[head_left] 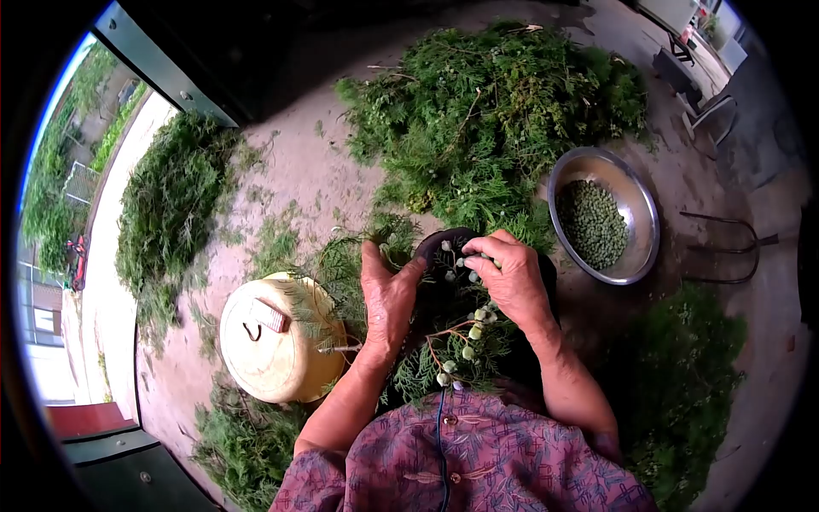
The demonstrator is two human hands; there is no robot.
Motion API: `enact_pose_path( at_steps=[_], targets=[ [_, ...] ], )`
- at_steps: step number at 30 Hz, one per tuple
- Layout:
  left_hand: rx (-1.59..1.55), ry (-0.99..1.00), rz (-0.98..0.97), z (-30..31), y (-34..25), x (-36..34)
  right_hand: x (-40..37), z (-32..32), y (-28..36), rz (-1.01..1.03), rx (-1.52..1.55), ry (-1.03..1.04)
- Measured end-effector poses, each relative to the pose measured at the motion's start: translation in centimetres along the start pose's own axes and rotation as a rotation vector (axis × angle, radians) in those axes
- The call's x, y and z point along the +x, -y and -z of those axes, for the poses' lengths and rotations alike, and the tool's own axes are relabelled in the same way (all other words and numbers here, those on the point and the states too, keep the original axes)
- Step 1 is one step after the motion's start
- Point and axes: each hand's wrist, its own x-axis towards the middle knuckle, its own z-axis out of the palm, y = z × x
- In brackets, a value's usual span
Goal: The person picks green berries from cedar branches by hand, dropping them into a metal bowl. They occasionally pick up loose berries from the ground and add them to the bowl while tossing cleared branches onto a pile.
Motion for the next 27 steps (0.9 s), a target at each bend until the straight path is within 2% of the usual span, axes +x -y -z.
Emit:
enact_pose_path(
  at_steps=[1,4,5,8,9,12,16,17,20,21,22,24,27],
  targets=[
    [0.029,-0.017,-0.053,0.1,1.2,0.3,-0.1,-0.4,0.0,-0.034,-0.043,0.014],
    [0.347,-0.129,-0.343,-0.4,-0.2,0.2,0.0,-1.1,-0.7,-0.006,-0.142,0.099],
    [0.316,-0.147,-0.339,-0.5,-0.4,0.1,-0.1,-1.1,-0.7,0.010,-0.142,0.116],
    [0.995,-0.083,-0.573,0.2,-0.6,0.0,-0.3,-1.0,-0.5,0.041,-0.175,0.150],
    [0.962,-0.019,-0.708,0.3,-0.4,0.5,-0.4,-1.0,-0.6,0.039,-0.208,0.152],
    [0.805,0.200,-0.397,0.3,-0.9,-0.5,-0.4,-0.7,-0.4,0.013,-0.163,0.102],
    [0.970,0.388,-0.467,0.6,-1.7,-1.1,-0.7,-0.1,-0.7,-0.075,-0.046,0.051],
    [0.961,0.381,-0.474,0.4,-1.4,-1.1,-1.0,-0.5,-1.4,0.003,-0.084,-0.008],
    [0.945,0.351,-0.373,0.0,-0.8,-1.3,-1.4,-1.0,-2.2,-0.186,0.054,-0.072],
    [0.943,0.354,-0.367,0.0,-0.8,-1.3,-1.2,-0.7,-2.3,-0.272,0.134,-0.109],
    [0.941,0.358,-0.359,-0.1,-0.7,-1.4,-0.8,-0.2,-2.3,-0.480,0.319,-0.111],
    [0.938,0.362,-0.343,-0.2,-0.8,-1.5,-0.5,0.4,-1.9,-0.652,0.693,-0.093],
    [0.922,0.356,-0.340,-0.4,-1.0,-1.8,0.1,1.1,-1.1,-0.642,0.925,-0.052]
  ],
)
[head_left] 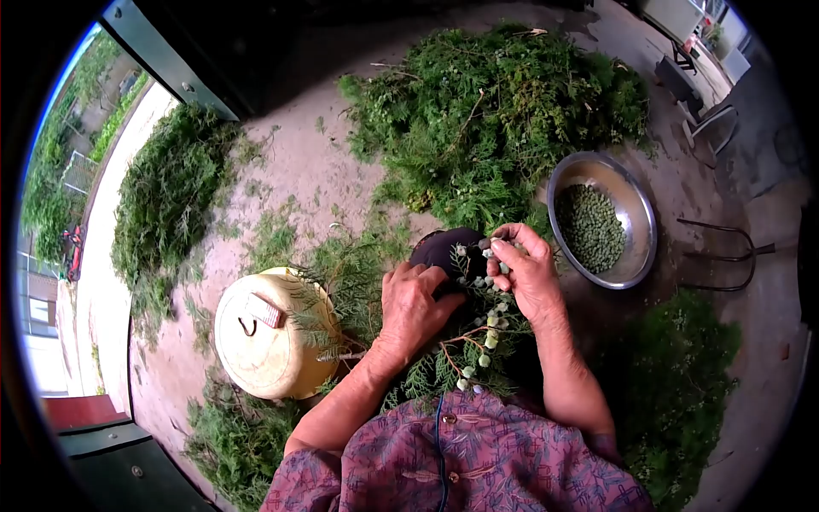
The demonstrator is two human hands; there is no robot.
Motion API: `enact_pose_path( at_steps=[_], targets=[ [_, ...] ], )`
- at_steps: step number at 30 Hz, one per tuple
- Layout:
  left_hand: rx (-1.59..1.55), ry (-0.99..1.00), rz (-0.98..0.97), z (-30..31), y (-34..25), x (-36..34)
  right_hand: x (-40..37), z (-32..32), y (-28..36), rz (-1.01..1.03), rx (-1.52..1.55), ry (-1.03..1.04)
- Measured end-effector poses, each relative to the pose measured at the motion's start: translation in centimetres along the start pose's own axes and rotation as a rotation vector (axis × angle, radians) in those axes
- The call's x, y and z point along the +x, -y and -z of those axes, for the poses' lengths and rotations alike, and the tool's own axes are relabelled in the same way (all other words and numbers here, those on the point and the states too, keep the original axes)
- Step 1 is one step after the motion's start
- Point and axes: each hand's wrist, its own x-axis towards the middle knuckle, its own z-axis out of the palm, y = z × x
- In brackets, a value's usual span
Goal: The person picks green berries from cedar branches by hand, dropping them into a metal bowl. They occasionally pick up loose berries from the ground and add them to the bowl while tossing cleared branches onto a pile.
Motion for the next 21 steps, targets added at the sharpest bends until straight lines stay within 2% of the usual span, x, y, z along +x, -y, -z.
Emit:
enact_pose_path(
  at_steps=[3,4,7,8,11,19,21],
  targets=[
    [-0.020,-0.031,-0.027,-0.3,0.5,0.0,0.2,-0.5,0.2,0.134,-0.187,0.001],
    [-0.029,-0.033,-0.026,-0.3,0.6,0.0,0.4,-0.5,0.4,0.175,-0.454,0.008],
    [-0.032,-0.033,-0.026,-0.3,0.5,0.1,0.9,-1.1,0.0,0.427,-0.808,0.089],
    [-0.028,-0.033,-0.025,-0.3,0.5,0.0,0.7,-1.7,0.2,0.416,-0.865,0.079],
    [-0.044,-0.043,-0.018,-0.4,0.7,0.0,1.2,-1.7,-0.6,0.634,-1.027,0.106],
    [-0.047,-0.039,-0.037,-0.5,0.8,0.1,1.8,-2.1,-0.8,0.709,-1.224,0.234],
    [-0.044,-0.037,-0.034,-0.5,0.8,0.1,1.8,-2.1,-1.0,0.753,-1.251,0.191]
  ],
)
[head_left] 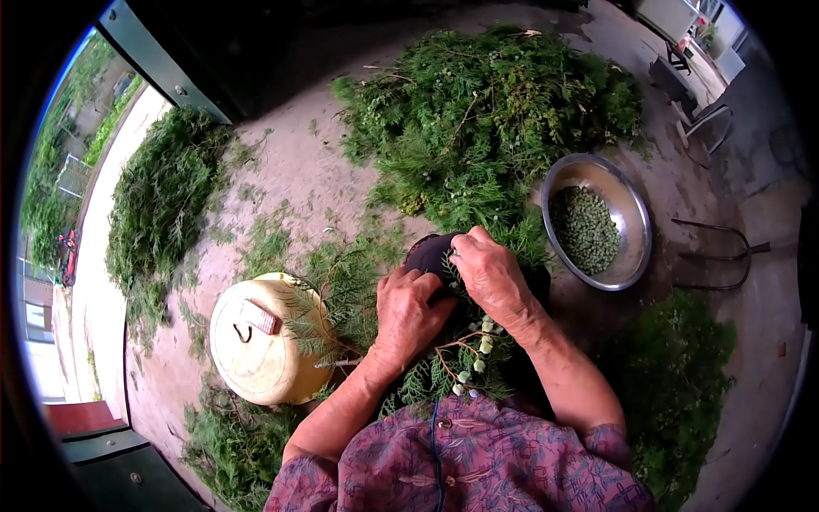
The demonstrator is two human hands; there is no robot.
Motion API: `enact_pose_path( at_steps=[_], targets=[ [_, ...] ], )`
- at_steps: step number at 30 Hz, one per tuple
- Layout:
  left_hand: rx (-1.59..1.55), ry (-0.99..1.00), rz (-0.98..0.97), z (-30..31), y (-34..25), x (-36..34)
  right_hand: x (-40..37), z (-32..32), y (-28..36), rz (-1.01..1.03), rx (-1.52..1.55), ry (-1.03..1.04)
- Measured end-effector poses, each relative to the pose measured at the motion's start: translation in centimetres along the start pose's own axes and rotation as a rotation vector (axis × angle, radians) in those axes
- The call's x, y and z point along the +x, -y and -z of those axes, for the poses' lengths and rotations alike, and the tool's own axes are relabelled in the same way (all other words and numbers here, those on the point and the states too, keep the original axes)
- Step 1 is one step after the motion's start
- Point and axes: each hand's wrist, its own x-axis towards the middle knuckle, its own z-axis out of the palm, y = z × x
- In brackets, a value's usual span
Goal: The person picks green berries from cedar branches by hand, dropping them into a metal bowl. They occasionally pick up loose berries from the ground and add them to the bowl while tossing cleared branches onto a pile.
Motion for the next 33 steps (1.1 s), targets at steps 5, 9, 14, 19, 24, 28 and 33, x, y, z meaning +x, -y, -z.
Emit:
enact_pose_path(
  at_steps=[5,9,14,19,24,28,33],
  targets=[
    [0.015,-0.021,-0.021,-0.3,0.0,0.4,-1.2,-0.4,-0.7,0.033,-0.115,-0.133],
    [0.006,-0.042,-0.031,-0.7,0.0,0.5,-1.8,-0.1,-1.8,0.035,-0.092,-0.213],
    [0.021,-0.002,-0.013,-0.7,0.2,0.2,-0.1,3.9,-5.6,-0.210,-0.168,-0.655],
    [-0.030,-0.007,0.002,-0.6,0.3,0.2,-1.1,12.4,-10.9,-0.131,-0.514,-0.669],
    [-0.053,-0.049,-0.027,-0.8,0.7,-0.1,-3.9,16.4,-16.9,-0.442,-0.735,-0.502],
    [-0.058,-0.107,-0.077,-0.7,0.7,-0.1,-2.6,12.6,-11.6,-0.230,-0.475,-0.633],
    [-0.047,-0.122,-0.107,-0.9,1.3,-0.3,-0.7,5.7,-2.8,-0.012,0.144,-0.215]
  ],
)
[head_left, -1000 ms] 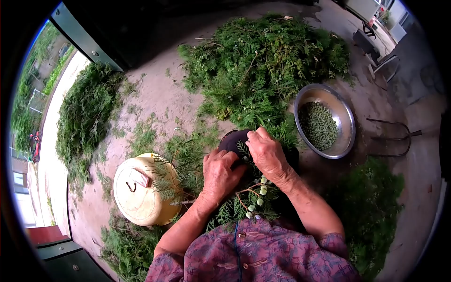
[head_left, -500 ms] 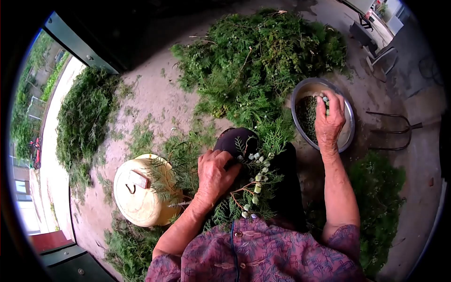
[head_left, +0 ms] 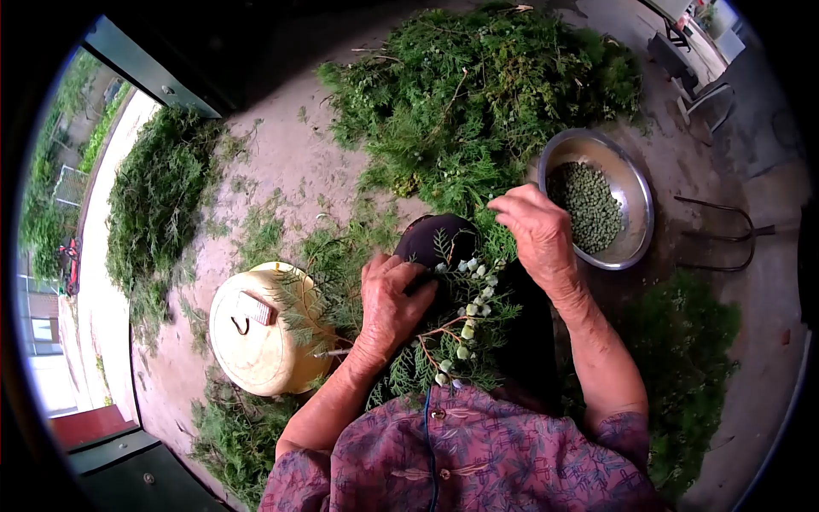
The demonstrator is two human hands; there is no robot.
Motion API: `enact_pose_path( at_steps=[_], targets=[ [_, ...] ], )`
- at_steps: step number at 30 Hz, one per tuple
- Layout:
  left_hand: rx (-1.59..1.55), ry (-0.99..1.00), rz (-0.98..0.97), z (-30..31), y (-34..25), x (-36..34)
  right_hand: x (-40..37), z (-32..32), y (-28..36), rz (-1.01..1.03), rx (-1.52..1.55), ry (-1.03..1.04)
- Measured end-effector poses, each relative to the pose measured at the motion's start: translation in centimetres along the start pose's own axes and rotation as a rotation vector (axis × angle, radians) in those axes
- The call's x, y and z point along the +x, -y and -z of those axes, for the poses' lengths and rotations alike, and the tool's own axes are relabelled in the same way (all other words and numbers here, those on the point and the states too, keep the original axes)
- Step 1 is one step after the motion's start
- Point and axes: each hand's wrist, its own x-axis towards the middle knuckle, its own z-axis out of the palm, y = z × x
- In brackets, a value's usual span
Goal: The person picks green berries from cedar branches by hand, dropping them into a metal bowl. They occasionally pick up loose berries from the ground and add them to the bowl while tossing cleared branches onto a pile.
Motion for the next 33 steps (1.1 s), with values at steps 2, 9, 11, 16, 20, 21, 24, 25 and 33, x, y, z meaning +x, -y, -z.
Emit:
enact_pose_path(
  at_steps=[2,9,11,16,20,21,24,25,33],
  targets=[
    [-0.015,-0.033,-0.001,0.0,-0.1,0.0,-0.7,-2.5,0.9,0.123,0.039,0.267],
    [-0.001,-0.082,-0.024,0.1,-0.1,-0.4,-1.7,-5.3,2.0,0.146,-0.089,0.355],
    [0.002,-0.072,-0.011,0.2,-0.1,-0.4,-1.9,-5.3,1.6,0.113,-0.068,0.330],
    [0.050,-0.051,-0.032,0.3,-0.8,-0.3,-1.1,-3.7,1.0,-0.547,0.626,0.074],
    [0.082,-0.057,-0.039,0.3,-1.0,-0.2,-0.7,-1.5,0.2,-0.512,0.532,0.249],
    [0.089,-0.059,-0.039,0.3,-1.0,-0.2,-0.7,-1.1,0.2,-0.375,0.326,0.340],
    [0.129,-0.066,-0.063,0.1,-1.2,-0.1,-1.4,-1.5,1.0,-0.172,-0.037,0.503],
    [0.147,-0.068,-0.077,0.1,-1.3,-0.1,-2.3,-1.9,1.0,-0.077,-0.149,0.442],
    [0.199,-0.096,-0.093,0.1,-1.6,0.0,-3.5,-3.3,0.0,-0.363,0.294,0.225]
  ],
)
